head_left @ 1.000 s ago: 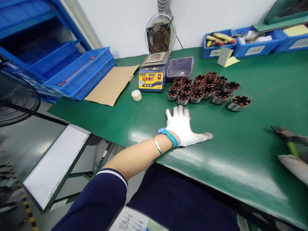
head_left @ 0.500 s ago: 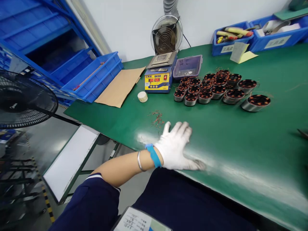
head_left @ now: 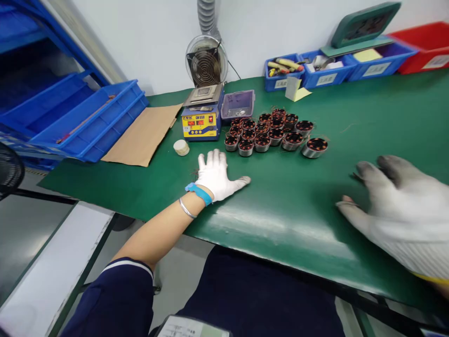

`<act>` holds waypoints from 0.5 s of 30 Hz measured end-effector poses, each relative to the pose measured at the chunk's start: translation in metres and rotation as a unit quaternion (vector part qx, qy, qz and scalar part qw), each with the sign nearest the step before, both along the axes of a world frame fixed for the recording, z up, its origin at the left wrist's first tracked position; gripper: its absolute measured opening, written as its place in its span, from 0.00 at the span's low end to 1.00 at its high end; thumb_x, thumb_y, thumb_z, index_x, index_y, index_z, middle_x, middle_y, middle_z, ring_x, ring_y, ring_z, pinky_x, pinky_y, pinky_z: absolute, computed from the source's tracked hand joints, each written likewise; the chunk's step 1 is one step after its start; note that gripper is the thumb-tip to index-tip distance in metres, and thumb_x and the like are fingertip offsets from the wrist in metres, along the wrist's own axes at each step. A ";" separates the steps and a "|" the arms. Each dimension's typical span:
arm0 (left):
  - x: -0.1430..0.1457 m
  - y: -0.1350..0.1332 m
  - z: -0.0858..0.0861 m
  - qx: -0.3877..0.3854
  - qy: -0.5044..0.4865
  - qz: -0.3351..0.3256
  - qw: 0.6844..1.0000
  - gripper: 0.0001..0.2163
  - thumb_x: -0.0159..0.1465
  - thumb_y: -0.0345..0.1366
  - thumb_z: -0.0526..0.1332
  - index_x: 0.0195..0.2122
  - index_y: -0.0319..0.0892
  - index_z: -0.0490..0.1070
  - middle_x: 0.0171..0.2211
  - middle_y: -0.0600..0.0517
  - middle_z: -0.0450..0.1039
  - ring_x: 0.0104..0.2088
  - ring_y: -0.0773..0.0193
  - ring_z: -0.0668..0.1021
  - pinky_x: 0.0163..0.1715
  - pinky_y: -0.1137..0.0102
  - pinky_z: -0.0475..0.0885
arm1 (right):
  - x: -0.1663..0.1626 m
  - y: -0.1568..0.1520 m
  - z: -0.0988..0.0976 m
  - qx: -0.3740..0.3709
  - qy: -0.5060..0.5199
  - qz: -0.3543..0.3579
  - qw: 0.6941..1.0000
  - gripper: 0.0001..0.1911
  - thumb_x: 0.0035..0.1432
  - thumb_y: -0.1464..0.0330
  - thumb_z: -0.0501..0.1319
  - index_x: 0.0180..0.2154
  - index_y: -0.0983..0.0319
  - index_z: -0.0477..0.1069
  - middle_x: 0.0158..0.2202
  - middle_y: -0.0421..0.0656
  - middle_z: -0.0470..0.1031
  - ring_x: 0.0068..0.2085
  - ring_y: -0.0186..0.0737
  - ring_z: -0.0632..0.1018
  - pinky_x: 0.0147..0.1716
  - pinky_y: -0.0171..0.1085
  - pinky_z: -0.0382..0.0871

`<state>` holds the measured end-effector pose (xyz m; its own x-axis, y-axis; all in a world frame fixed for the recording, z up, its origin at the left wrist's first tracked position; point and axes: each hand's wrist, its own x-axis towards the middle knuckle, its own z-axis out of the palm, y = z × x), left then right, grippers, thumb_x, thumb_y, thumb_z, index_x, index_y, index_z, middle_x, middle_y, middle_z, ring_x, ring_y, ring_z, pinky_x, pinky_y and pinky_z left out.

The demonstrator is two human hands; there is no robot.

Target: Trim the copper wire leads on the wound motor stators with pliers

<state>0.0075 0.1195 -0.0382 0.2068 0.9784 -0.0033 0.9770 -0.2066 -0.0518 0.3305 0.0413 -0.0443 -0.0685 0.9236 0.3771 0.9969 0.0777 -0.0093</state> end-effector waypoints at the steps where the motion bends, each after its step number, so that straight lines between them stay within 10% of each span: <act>1: -0.004 0.005 0.001 -0.013 0.010 0.021 1.000 0.49 0.64 0.68 0.48 0.72 0.27 0.54 0.74 0.29 0.52 0.74 0.37 0.57 0.72 0.42 0.48 | -0.011 0.007 0.008 -0.003 -0.020 0.003 1.000 0.32 0.58 0.52 0.61 0.59 0.62 0.71 0.61 0.67 0.71 0.43 0.65 0.81 0.34 0.55 0.73; 9: -0.016 -0.009 0.023 0.055 -0.017 -0.001 0.998 0.36 0.66 0.63 0.55 0.62 0.36 0.69 0.70 0.34 0.62 0.68 0.38 0.67 0.70 0.43 0.54 | -0.031 0.086 0.005 -0.004 0.051 0.046 0.998 0.23 0.57 0.58 0.63 0.46 0.70 0.77 0.64 0.75 0.66 0.64 0.80 0.68 0.55 0.69 0.65; 15: 0.030 -0.022 0.021 -0.060 -0.213 -0.133 0.966 0.43 0.61 0.58 0.65 0.71 0.38 0.58 0.68 0.39 0.67 0.63 0.48 0.75 0.63 0.57 0.71 | -0.041 0.066 0.000 -0.020 0.052 0.131 0.990 0.12 0.61 0.62 0.60 0.36 0.63 0.77 0.58 0.64 0.76 0.64 0.73 0.70 0.55 0.67 0.68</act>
<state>0.0378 0.0972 -0.0172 0.4579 0.8886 0.0266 0.8164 -0.4322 0.3830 0.2891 0.1074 -0.0445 -0.2711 0.8936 0.3577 0.9359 0.3316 -0.1191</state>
